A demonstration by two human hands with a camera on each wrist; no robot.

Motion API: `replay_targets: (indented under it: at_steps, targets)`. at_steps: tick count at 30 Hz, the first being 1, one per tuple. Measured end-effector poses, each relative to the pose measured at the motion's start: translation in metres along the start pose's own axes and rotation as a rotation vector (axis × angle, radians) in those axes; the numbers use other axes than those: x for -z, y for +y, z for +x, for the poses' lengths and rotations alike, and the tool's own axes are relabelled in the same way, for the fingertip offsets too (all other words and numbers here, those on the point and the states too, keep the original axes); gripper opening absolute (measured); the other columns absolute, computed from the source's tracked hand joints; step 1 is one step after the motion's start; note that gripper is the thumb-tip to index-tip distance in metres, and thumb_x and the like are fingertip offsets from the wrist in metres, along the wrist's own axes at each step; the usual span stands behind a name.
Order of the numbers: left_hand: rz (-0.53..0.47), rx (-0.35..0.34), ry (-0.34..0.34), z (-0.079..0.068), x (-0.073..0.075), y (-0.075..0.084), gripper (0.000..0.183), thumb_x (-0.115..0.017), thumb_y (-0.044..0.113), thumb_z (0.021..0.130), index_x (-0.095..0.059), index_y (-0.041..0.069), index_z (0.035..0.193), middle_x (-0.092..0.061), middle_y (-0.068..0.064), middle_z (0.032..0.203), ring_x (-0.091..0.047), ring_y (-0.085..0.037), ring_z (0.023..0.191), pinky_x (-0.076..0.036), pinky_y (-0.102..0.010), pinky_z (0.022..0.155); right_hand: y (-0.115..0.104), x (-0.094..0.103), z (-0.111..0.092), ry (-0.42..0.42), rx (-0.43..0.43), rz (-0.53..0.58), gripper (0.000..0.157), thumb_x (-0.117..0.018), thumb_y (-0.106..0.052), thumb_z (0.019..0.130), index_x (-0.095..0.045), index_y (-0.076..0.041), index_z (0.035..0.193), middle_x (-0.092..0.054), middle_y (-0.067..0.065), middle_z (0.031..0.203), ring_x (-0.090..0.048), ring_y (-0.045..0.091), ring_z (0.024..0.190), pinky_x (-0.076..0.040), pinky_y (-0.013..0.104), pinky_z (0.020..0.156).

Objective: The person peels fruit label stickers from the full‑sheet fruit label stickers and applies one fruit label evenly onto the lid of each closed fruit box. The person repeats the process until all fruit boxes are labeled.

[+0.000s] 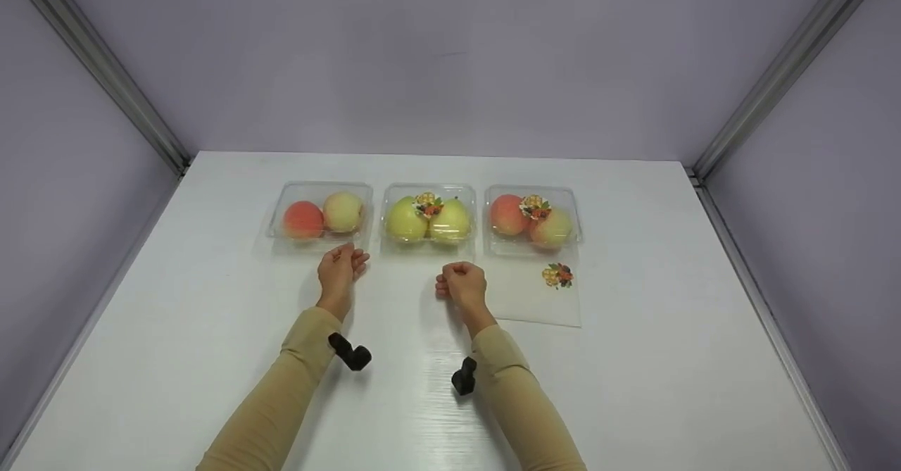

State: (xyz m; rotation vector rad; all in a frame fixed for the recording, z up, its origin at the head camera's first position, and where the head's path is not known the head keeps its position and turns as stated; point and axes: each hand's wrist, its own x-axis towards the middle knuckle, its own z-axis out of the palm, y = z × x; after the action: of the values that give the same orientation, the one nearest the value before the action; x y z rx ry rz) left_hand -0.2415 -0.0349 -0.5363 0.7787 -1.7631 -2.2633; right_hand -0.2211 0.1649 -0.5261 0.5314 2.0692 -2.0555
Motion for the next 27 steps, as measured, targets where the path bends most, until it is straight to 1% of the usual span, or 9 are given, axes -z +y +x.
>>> replay_targets:
  at_steps: [5, 11, 16, 20, 24, 27]
  targets:
    - [-0.057, 0.006, 0.042, 0.005, 0.005, 0.002, 0.02, -0.052, 0.018, 0.098, -0.053, 0.002, 0.109, -0.063, -0.004, 0.088, -0.062, -0.004, 0.073, -0.05, -0.018, 0.071, 0.002, -0.003, 0.0, -0.003, 0.001, -0.003, 0.022, -0.052, -0.005, 0.096, -0.057, 0.011, 0.109, -0.064, 0.001, 0.068, -0.065, 0.008, 0.059, -0.057, 0.023, 0.059]
    - [-0.078, 0.023, 0.063, 0.011, 0.01, 0.003, 0.021, -0.05, 0.017, 0.098, -0.052, 0.001, 0.111, -0.061, 0.0, 0.085, -0.061, -0.004, 0.073, -0.051, -0.02, 0.075, 0.004, -0.006, -0.001, 0.007, -0.01, -0.058, 0.02, -0.052, -0.005, 0.096, -0.059, 0.01, 0.107, -0.063, 0.0, 0.068, -0.063, 0.009, 0.058, -0.056, 0.023, 0.058]
    - [-0.083, 0.034, 0.077, 0.015, 0.013, 0.006, 0.022, -0.049, 0.017, 0.098, -0.052, 0.001, 0.112, -0.06, 0.001, 0.084, -0.06, -0.003, 0.073, -0.051, -0.021, 0.077, 0.004, -0.008, -0.004, -0.003, 0.014, -0.08, 0.02, -0.052, -0.005, 0.095, -0.06, 0.01, 0.105, -0.063, 0.0, 0.068, -0.062, 0.009, 0.058, -0.054, 0.023, 0.058]
    - [-0.065, 0.059, 0.058, 0.018, 0.015, 0.01, 0.024, -0.048, 0.021, 0.099, -0.054, 0.001, 0.112, -0.062, -0.001, 0.087, -0.06, -0.005, 0.077, -0.051, -0.023, 0.081, 0.004, -0.009, -0.007, -0.009, 0.026, -0.077, 0.019, -0.052, -0.004, 0.095, -0.06, 0.01, 0.104, -0.063, 0.0, 0.068, -0.062, 0.009, 0.059, -0.054, 0.024, 0.058]
    - [-0.031, 0.095, 0.008, 0.021, 0.018, 0.014, 0.027, -0.047, 0.023, 0.101, -0.055, 0.001, 0.114, -0.063, -0.002, 0.092, -0.062, -0.008, 0.084, -0.052, -0.026, 0.086, 0.003, -0.009, -0.009, -0.007, 0.027, -0.088, 0.02, -0.052, -0.005, 0.095, -0.06, 0.011, 0.105, -0.064, 0.001, 0.07, -0.062, 0.009, 0.061, -0.054, 0.023, 0.059]
    - [-0.003, 0.103, -0.03, 0.024, 0.02, 0.015, 0.026, -0.046, 0.021, 0.101, -0.055, 0.001, 0.113, -0.062, -0.001, 0.09, -0.062, -0.007, 0.083, -0.052, -0.026, 0.086, 0.003, -0.009, -0.009, -0.006, 0.021, -0.092, 0.021, -0.051, -0.005, 0.096, -0.061, 0.011, 0.106, -0.064, 0.001, 0.07, -0.062, 0.008, 0.06, -0.054, 0.022, 0.058]
